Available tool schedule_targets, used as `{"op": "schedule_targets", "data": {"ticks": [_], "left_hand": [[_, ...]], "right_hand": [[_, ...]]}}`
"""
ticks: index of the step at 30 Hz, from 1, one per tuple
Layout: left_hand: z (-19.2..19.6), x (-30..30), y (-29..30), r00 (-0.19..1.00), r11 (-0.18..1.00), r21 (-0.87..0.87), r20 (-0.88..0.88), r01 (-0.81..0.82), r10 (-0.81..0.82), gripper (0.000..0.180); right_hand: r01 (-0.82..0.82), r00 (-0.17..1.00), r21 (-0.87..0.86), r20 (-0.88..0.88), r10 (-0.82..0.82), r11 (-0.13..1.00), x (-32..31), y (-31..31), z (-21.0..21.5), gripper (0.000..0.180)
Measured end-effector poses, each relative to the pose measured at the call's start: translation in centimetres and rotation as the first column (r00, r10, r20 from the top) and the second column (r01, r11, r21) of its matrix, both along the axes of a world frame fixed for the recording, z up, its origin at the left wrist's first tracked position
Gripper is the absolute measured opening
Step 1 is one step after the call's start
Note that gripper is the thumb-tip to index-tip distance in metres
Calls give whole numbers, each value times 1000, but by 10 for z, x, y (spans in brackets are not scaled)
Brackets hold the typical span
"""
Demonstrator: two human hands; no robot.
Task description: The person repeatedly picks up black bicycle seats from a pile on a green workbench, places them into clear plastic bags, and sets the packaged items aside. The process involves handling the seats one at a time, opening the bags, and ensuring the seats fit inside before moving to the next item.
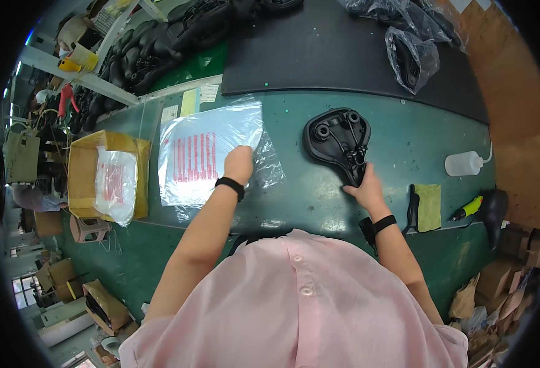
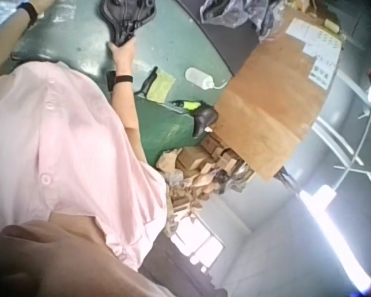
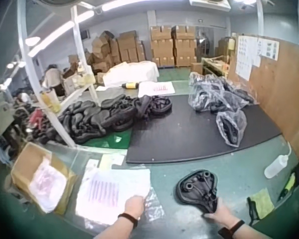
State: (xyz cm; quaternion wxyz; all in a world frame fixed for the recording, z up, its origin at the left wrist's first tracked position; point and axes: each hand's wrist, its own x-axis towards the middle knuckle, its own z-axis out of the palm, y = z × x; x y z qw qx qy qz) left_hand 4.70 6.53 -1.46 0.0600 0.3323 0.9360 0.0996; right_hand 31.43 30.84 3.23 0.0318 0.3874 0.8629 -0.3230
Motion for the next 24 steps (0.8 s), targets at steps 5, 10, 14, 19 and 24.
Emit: {"op": "schedule_targets", "data": {"ticks": [5, 10, 14, 19, 24], "left_hand": [[32, -19, -29, 900, 942, 129, 361, -309, 245, 33], [-7, -22, -60, 825, 666, 533, 513, -523, 237, 29], [34, -26, -78, 434, 635, 365, 899, -681, -52, 11], [52, -38, -87, 395, 702, 293, 918, -649, -18, 19], [40, -32, -80, 465, 637, 442, 873, -631, -146, 12]], "right_hand": [[94, 963, -668, -127, -237, 739, -15, -2, -14, 89], [92, 879, -969, -30, -476, 231, -51, -33, -22, 42], [-27, 802, -938, -226, -554, 344, -75, -57, 21, 40], [-215, 904, -939, -295, -310, 267, -127, -85, 49, 51], [-243, 946, -966, -217, -239, -84, -205, -152, 26, 58]]}}
